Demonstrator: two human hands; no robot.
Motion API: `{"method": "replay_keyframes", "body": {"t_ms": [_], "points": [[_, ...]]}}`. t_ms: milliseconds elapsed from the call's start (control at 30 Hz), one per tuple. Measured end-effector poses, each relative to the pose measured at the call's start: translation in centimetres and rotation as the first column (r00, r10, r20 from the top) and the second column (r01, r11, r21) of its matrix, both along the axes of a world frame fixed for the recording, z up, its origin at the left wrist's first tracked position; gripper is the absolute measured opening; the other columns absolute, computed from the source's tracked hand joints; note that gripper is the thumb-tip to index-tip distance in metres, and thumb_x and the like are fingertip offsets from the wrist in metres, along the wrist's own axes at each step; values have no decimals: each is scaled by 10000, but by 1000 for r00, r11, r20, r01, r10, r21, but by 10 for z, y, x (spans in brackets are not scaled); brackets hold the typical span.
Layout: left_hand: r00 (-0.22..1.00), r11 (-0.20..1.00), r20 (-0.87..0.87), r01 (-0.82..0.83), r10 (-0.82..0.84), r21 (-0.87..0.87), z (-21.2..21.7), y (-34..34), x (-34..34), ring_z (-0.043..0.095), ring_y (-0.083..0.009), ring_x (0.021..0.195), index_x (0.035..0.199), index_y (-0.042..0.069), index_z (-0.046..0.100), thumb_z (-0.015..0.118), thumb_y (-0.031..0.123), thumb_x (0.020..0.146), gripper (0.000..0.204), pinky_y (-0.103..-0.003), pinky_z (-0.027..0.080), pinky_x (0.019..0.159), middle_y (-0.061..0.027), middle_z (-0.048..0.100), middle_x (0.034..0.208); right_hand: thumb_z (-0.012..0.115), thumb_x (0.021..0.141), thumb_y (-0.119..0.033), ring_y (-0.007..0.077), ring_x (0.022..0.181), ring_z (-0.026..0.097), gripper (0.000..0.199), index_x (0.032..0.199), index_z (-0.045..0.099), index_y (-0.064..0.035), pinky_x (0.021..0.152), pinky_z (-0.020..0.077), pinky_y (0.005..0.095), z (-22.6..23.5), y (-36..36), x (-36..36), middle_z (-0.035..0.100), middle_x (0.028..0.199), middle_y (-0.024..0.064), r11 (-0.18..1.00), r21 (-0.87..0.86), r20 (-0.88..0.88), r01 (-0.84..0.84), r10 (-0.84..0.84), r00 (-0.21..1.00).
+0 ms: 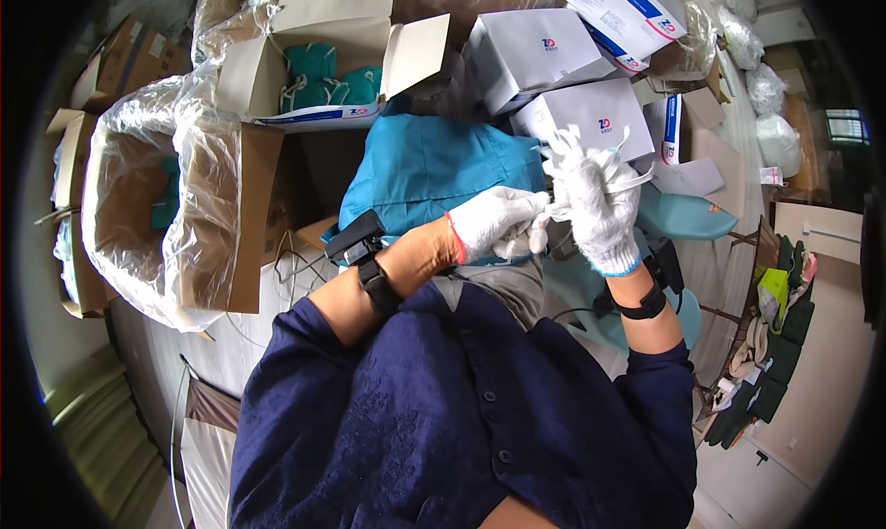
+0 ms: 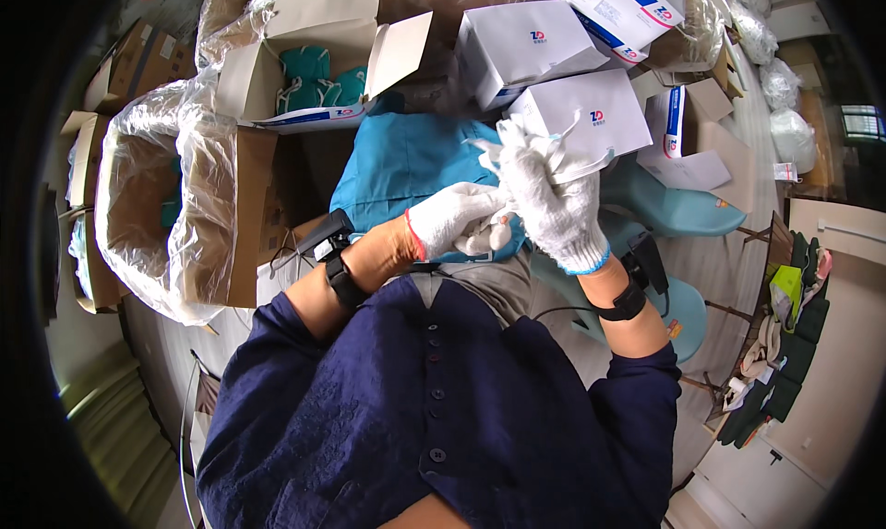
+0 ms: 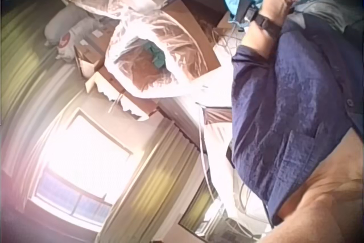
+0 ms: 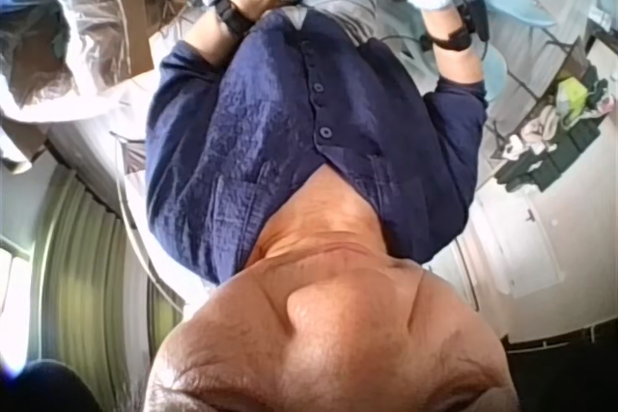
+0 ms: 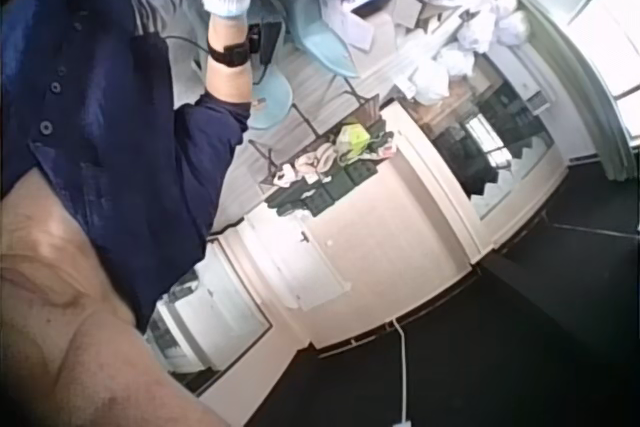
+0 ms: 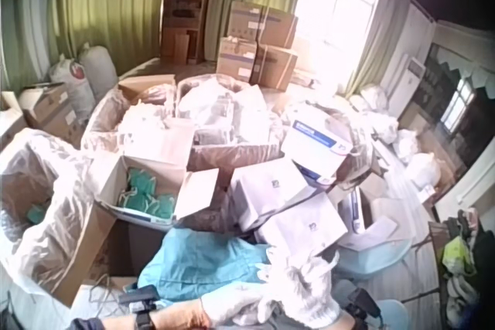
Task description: The recorder is sorting and inspecting green medical masks or head covers from a box.
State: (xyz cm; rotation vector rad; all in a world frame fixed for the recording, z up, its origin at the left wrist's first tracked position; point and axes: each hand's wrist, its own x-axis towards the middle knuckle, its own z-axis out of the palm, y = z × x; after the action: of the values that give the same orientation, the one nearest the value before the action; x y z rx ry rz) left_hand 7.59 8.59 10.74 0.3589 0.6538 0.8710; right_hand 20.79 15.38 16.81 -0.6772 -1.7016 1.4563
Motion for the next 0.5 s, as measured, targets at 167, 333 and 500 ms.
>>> {"method": "replay_keyframes", "body": {"t_ms": [167,333,500], "points": [[999,999,4,32,-32,9,-12,4,-2,417,-69,456,826,76,572,503,255,964,237,-229,281,388,-16,545,636,586,940,-106,81,639,621,228,1088,637,60,511,447,231,-4,4,7,626,702,26,969,146,176,-200,173,969],[995,997,97,-30,37,-73,-11,0,-2,396,-64,487,765,97,563,570,206,906,179,-239,272,422,24,477,622,672,855,-96,209,530,585,121,765,640,-22,486,431,306,-9,7,4,573,609,50,775,558,337,-297,116,934],[942,981,-333,108,-49,160,11,-9,-2,327,-51,482,792,106,613,496,371,988,350,-233,254,448,60,416,582,682,847,-83,159,550,566,89,815,680,0,494,417,277,-2,9,7,589,665,32,930,303,312,-208,110,944]]}}
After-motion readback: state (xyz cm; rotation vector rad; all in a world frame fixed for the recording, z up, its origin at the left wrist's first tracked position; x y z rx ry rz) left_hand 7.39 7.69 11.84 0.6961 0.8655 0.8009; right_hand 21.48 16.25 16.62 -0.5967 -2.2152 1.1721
